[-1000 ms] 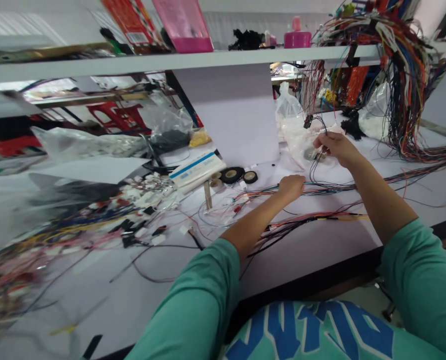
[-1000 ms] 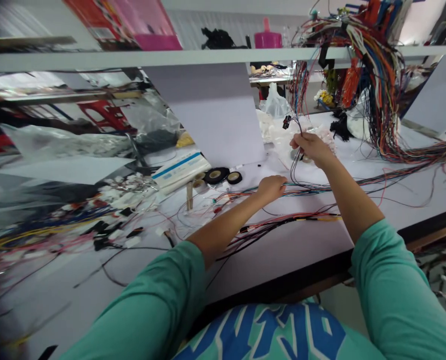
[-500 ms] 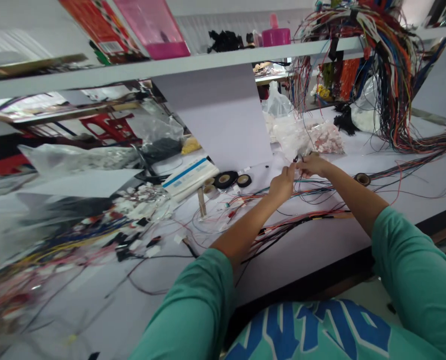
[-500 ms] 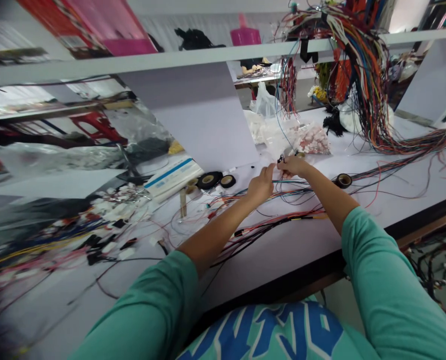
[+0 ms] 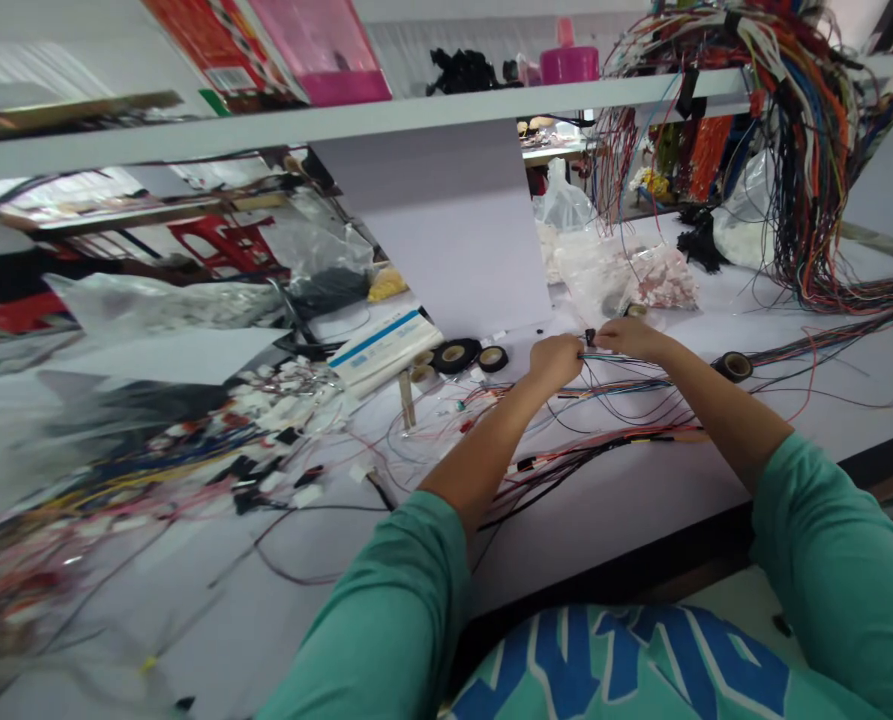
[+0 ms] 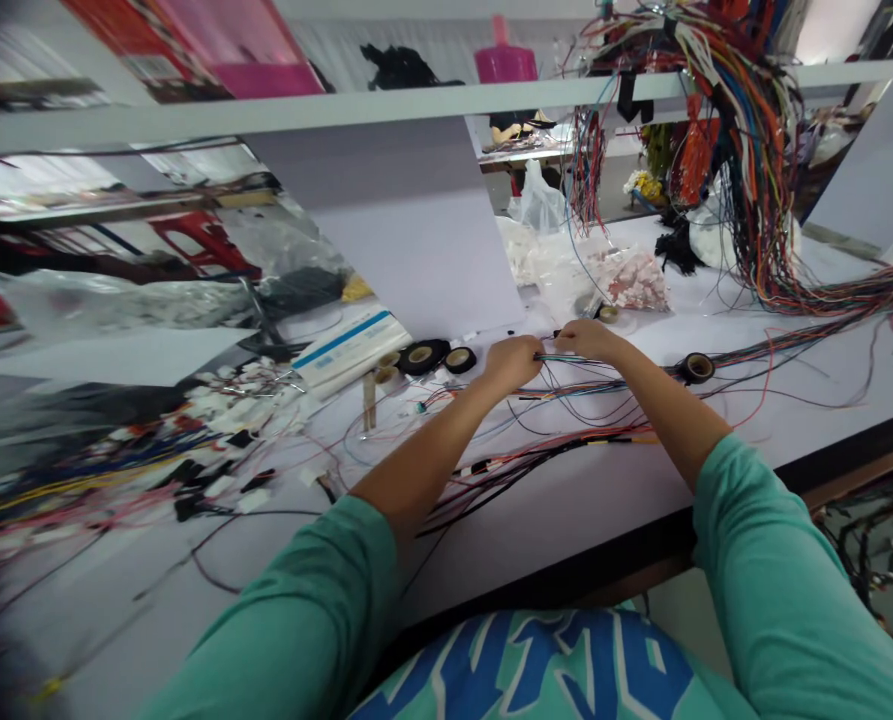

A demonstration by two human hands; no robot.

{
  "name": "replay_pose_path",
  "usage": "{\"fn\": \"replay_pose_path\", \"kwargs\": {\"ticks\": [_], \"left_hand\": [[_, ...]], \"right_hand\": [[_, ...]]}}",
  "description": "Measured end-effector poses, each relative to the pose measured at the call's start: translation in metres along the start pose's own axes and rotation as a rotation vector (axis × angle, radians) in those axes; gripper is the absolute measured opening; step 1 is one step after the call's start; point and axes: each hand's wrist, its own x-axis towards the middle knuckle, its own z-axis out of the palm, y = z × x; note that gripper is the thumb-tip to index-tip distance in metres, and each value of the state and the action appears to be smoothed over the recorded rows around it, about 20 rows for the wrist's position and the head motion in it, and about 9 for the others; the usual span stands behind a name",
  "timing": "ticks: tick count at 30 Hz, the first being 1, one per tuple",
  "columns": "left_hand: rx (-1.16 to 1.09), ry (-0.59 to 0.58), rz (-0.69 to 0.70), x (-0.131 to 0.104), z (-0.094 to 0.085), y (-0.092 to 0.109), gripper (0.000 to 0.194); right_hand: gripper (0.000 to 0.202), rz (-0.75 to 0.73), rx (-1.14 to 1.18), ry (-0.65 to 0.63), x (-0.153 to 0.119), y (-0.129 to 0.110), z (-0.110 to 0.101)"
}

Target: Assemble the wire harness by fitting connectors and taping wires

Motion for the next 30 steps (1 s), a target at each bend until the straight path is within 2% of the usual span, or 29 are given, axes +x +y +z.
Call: {"fn": "replay_pose_path", "kwargs": {"ticks": [2, 5, 7, 10, 11, 13, 16, 19, 21, 23, 27, 30], "left_hand": [[-0.011, -0.014, -0.016, 0.002, -0.002, -0.002, 0.027], [-0.048, -0.036, -0.018, 0.004, -0.004, -0.004, 0.025], [-0.084, -0.058, 0.005, 0.005, -0.006, -0.005, 0.024], [-0.14, -0.088, 0.052, 0.005, -0.01, -0.007, 0.023], [-0.156, -0.082, 0.06, 0.004, -0.011, -0.007, 0.026], [-0.181, -0.039, 0.053, 0.002, -0.012, -0.01, 0.038], [-0.199, 0.022, -0.004, 0.001, -0.008, -0.017, 0.05], [-0.195, -0.006, -0.058, 0.004, 0.002, -0.025, 0.042], [-0.182, -0.035, -0.083, 0.007, 0.01, -0.029, 0.036], [-0.159, -0.048, -0.1, 0.008, 0.017, -0.031, 0.034], [-0.111, -0.013, -0.089, 0.004, 0.026, -0.033, 0.041], [-0.1, 0.041, -0.042, -0.002, 0.027, -0.026, 0.046]], "right_hand": [[0.032, 0.063, -0.113, 0.05, -0.012, -0.004, -0.004], [0.034, 0.163, -0.217, -0.066, -0.03, -0.014, 0.005], [0.03, 0.191, -0.184, -0.101, -0.037, -0.023, 0.022], [0.019, 0.189, -0.069, -0.011, -0.04, -0.033, 0.045], [0.014, 0.181, 0.001, 0.006, -0.04, -0.034, 0.048], [0.016, 0.164, 0.146, 0.008, -0.04, -0.033, 0.045], [0.02, 0.139, 0.381, -0.039, -0.047, -0.025, 0.017], [0.026, 0.109, 0.687, -0.02, -0.06, -0.018, -0.022], [0.03, 0.11, 0.822, 0.13, -0.069, -0.016, -0.045], [0.034, 0.118, 0.857, 0.287, -0.077, -0.017, -0.063], [0.034, 0.041, 0.759, 0.46, -0.089, -0.019, -0.089], [0.042, -0.051, 0.681, 0.636, -0.096, -0.021, -0.108]]}}
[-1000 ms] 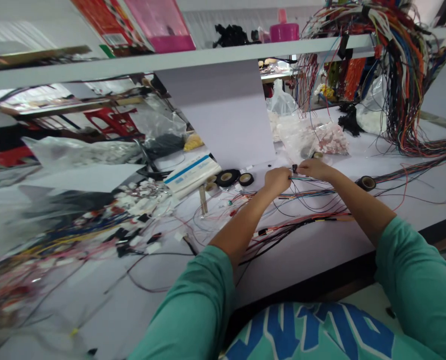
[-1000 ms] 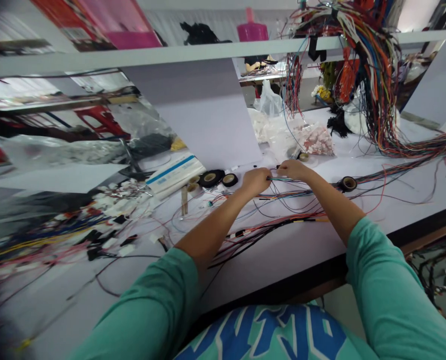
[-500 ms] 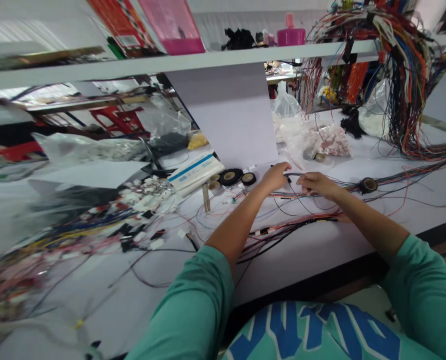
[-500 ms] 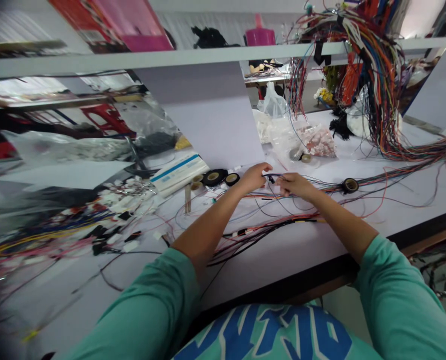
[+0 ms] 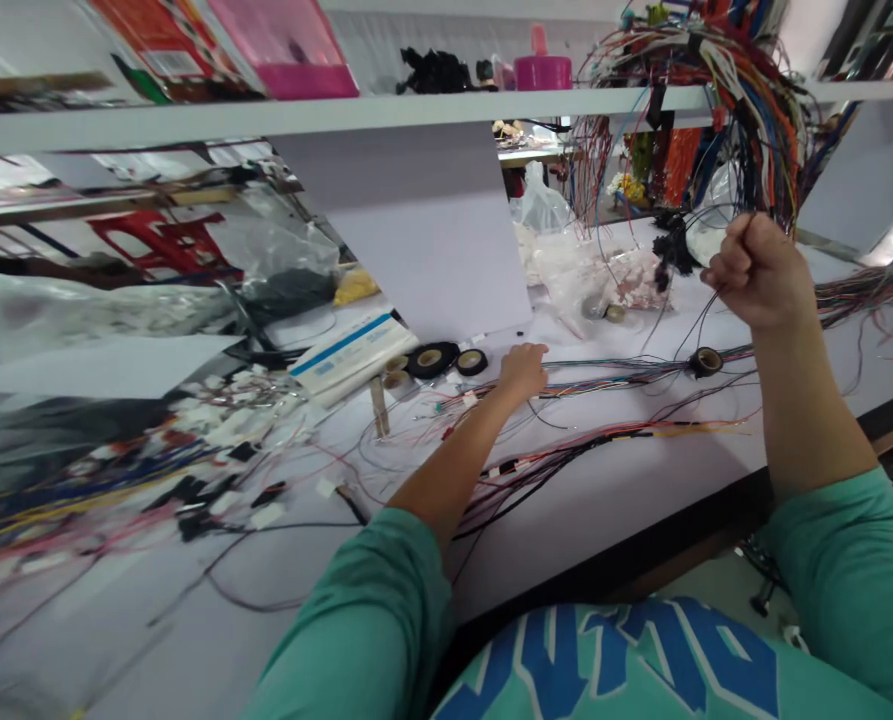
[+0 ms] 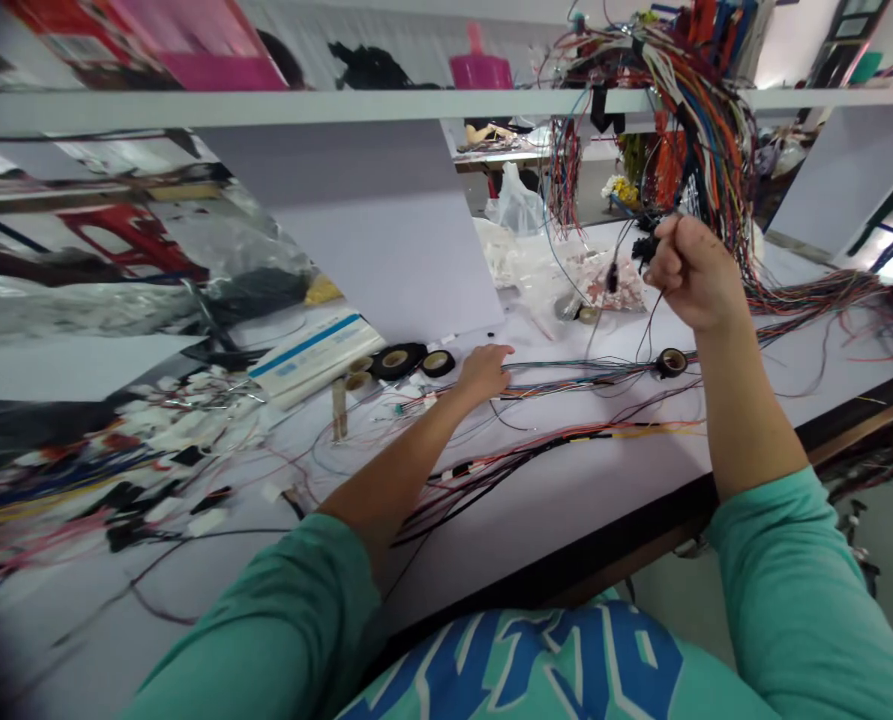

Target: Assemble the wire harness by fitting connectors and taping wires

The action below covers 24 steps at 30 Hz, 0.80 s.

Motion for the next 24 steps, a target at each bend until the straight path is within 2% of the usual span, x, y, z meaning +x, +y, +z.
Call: {"fn": "replay_pose_path", "kwargs": {"ticks": [3, 5, 7, 9, 11, 13, 14, 16, 18, 19, 20, 21, 24], "left_hand": [[-0.121, 0.052, 0.095, -0.005, -0.005, 0.016, 0.045], [-0.431, 0.042, 0.144, -0.007, -0.015, 0.032, 0.041], [-0.884, -0.038, 0.135, -0.009, -0.03, 0.048, 0.038], [-1.306, -0.16, 0.089, -0.013, -0.049, 0.061, 0.047], [-1.633, -0.229, 0.054, -0.018, -0.067, 0.068, 0.055], [-1.855, -0.235, 0.027, -0.024, -0.081, 0.068, 0.042], [-1.927, -0.215, 0.018, -0.028, -0.086, 0.066, 0.033], [-2.0, -0.14, 0.02, -0.035, -0.096, 0.059, 0.024], [-2.004, -0.022, 0.056, -0.042, -0.104, 0.051, 0.029], [-1.985, 0.04, 0.084, -0.045, -0.107, 0.048, 0.032], [-1.954, 0.097, 0.112, -0.047, -0.111, 0.045, 0.035], [-1.914, 0.146, 0.136, -0.049, -0.114, 0.044, 0.035], [-1.783, 0.237, 0.192, -0.051, -0.121, 0.047, 0.031]], "right_hand": [[0.039, -0.068, -0.022, 0.034, 0.003, -0.011, -0.002], [0.03, -0.068, -0.019, -0.037, 0.001, -0.015, 0.005], [0.027, -0.01, -0.045, -0.209, -0.005, -0.014, 0.019], [0.029, 0.075, -0.092, -0.45, -0.013, -0.011, 0.033], [0.03, 0.123, -0.143, -0.677, -0.019, -0.005, 0.043], [0.029, 0.099, -0.186, -0.786, -0.021, 0.002, 0.044], [0.029, 0.078, -0.225, -0.772, -0.02, 0.006, 0.041], [0.029, 0.064, -0.415, -0.611, -0.017, 0.017, 0.025], [0.028, 0.154, -0.789, -0.419, -0.015, 0.033, 0.004], [0.025, 0.25, -1.023, -0.379, -0.015, 0.042, -0.007], [0.022, 0.37, -1.232, -0.383, -0.018, 0.052, -0.016], [0.02, 0.444, -1.309, -0.396, -0.022, 0.062, -0.024], [0.029, 0.529, -1.385, -0.384, -0.04, 0.087, -0.032]]}}
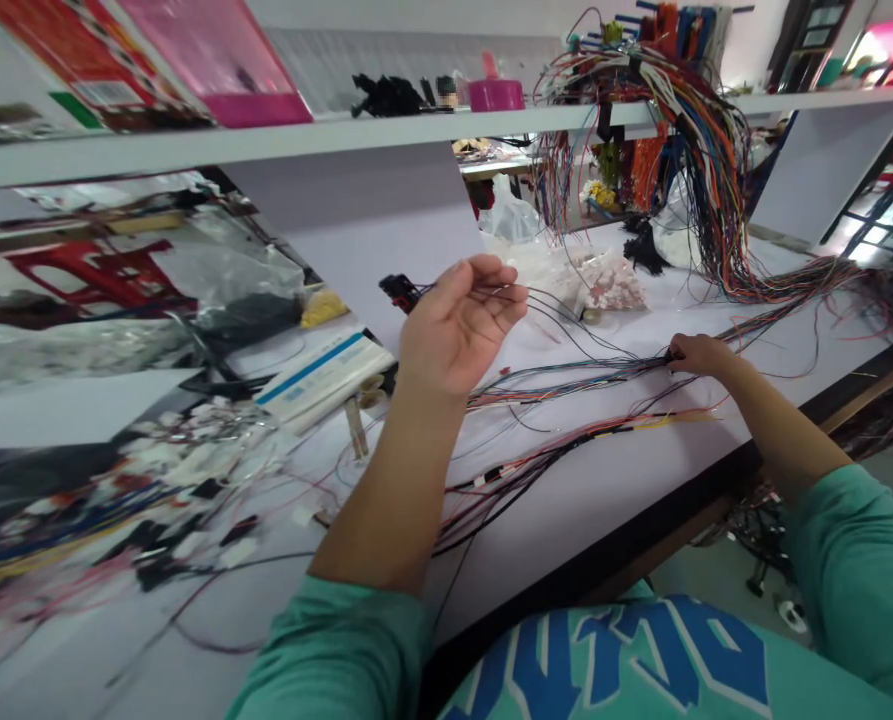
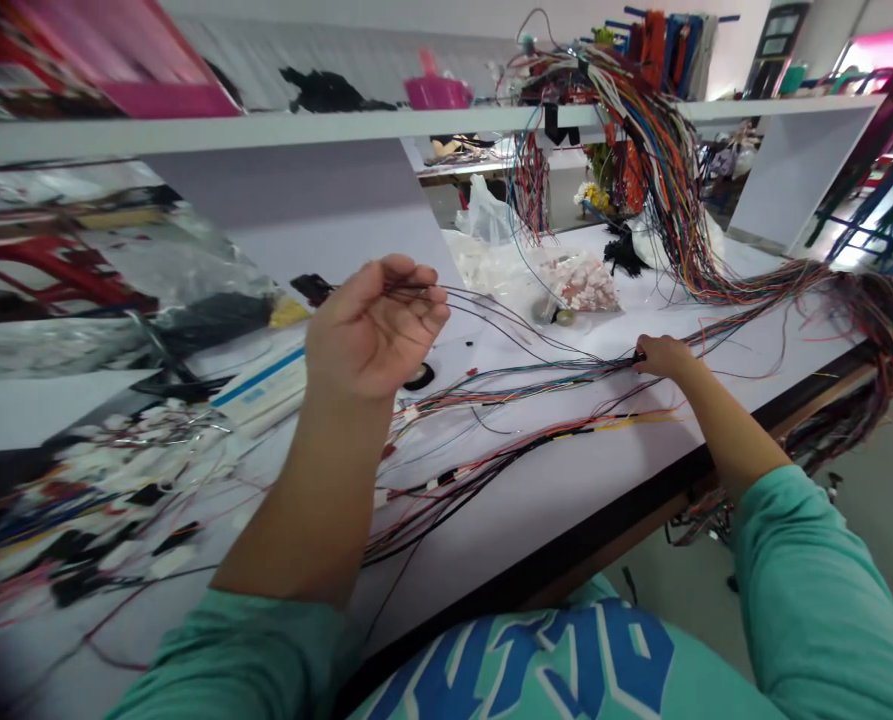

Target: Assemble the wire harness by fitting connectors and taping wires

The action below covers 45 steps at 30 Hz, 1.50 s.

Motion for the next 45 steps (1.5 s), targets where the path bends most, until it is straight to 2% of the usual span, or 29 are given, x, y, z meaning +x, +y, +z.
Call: {"fn": "replay_pose_path", "kwargs": {"ticks": [3, 5, 7, 10, 12, 14, 16, 19, 22, 25, 28, 30, 34, 39, 42, 45], "left_hand": [[0.071, -0.032, 0.058, 0.006, 0.011, 0.004, 0.029], [0.095, -0.06, 0.092, 0.011, 0.019, 0.009, 0.029], [0.11, -0.085, 0.124, 0.016, 0.029, 0.017, 0.029], [0.113, -0.121, 0.155, 0.017, 0.048, 0.033, 0.031], [0.087, -0.16, 0.158, 0.012, 0.063, 0.042, 0.036], [0.038, -0.221, 0.146, 0.004, 0.077, 0.048, 0.045], [-0.024, -0.317, 0.116, -0.006, 0.087, 0.049, 0.055], [-0.091, -0.524, 0.014, -0.024, 0.088, 0.044, 0.065], [-0.028, -0.684, -0.05, -0.044, 0.072, 0.034, 0.056], [0.078, -0.832, -0.137, -0.062, 0.052, 0.025, 0.036], [0.15, -1.069, -0.222, -0.075, 0.041, 0.019, 0.032], [0.195, -1.168, -0.265, -0.081, 0.04, 0.015, 0.032], [0.188, -1.255, -0.258, -0.092, 0.043, 0.006, 0.03], [0.237, -1.391, -0.226, -0.096, 0.044, -0.004, 0.033], [0.269, -1.406, -0.245, -0.098, 0.045, -0.005, 0.034], [0.32, -1.392, -0.297, -0.102, 0.047, -0.004, 0.04]], "right_hand": [[0.031, 0.035, 0.016, 0.021, -0.006, 0.004, 0.013], [0.027, 0.02, 0.057, 0.016, -0.011, 0.014, 0.008], [0.022, -0.029, 0.225, 0.053, -0.015, 0.03, -0.006], [0.023, -0.071, 0.683, 0.252, -0.014, 0.057, -0.028], [0.025, -0.014, 0.844, 0.429, -0.005, 0.065, -0.039], [0.025, 0.046, 0.807, 0.549, 0.01, 0.06, -0.043], [0.025, 0.062, 0.679, 0.574, 0.029, 0.045, -0.04], [0.027, 0.057, 0.394, 0.458, 0.052, 0.016, -0.026], [0.03, -0.01, 0.186, 0.285, 0.064, -0.003, -0.009], [0.035, -0.098, 0.15, 0.184, 0.065, -0.008, 0.0], [0.043, -0.169, 0.104, 0.12, 0.062, -0.008, -0.002], [0.043, -0.2, 0.078, 0.09, 0.058, -0.009, -0.005], [0.029, -0.214, 0.035, 0.036, 0.05, -0.02, -0.003], [0.026, -0.212, 0.043, -0.001, 0.038, -0.026, -0.004], [0.026, -0.195, 0.063, 0.008, 0.025, -0.027, -0.012], [0.012, -0.25, 0.08, -0.049, 0.005, -0.037, -0.011]]}}
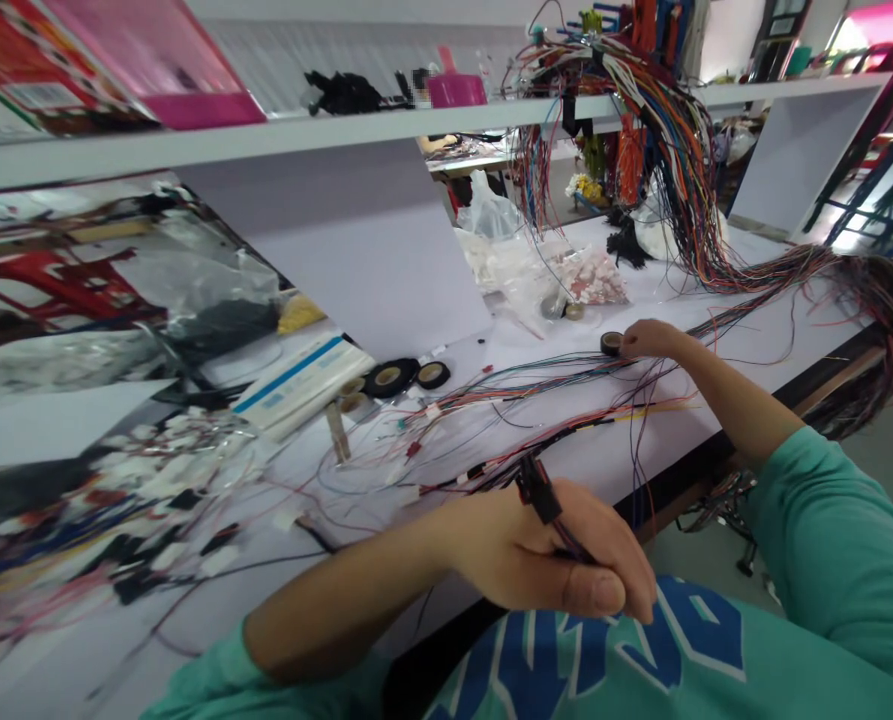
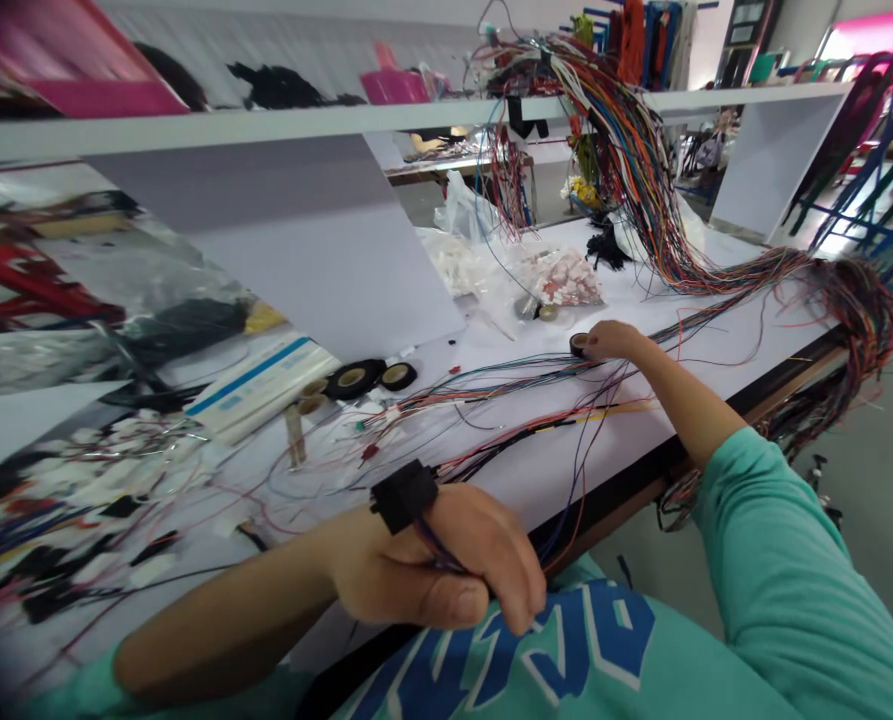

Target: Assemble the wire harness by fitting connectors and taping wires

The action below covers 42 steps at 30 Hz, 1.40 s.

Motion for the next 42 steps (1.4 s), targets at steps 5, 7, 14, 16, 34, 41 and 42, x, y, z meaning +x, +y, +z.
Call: {"fn": "replay_pose_path", "kwargs": {"ticks": [5, 7, 14, 16, 34, 41, 42], "left_hand": [[-0.032, 0.023, -0.046, 0.0, 0.006, -0.005, 0.049], [-0.057, 0.015, -0.095, 0.001, 0.008, -0.01, 0.055], [-0.412, 0.081, -0.229, 0.01, 0.021, -0.043, 0.056], [-0.559, 0.101, -0.253, 0.013, 0.025, -0.051, 0.053], [-0.677, 0.127, -0.285, 0.029, 0.038, -0.091, 0.051], [-0.586, 0.061, -0.316, 0.03, 0.041, -0.099, 0.057], [-0.566, 0.049, -0.32, 0.029, 0.041, -0.098, 0.058]], "right_hand": [[0.011, -0.101, 0.062, -0.089, -0.013, -0.019, 0.014], [0.012, -0.11, 0.094, -0.075, -0.009, -0.02, 0.01], [0.017, -0.051, 0.485, 0.096, 0.008, -0.034, -0.025], [0.019, -0.086, 0.485, 0.174, 0.008, -0.043, -0.031], [0.026, -0.891, -0.437, 0.279, -0.078, -0.155, 0.004], [0.031, -1.203, -0.452, 0.589, -0.081, -0.172, 0.023], [0.032, -1.25, -0.454, 0.636, -0.08, -0.174, 0.023]]}}
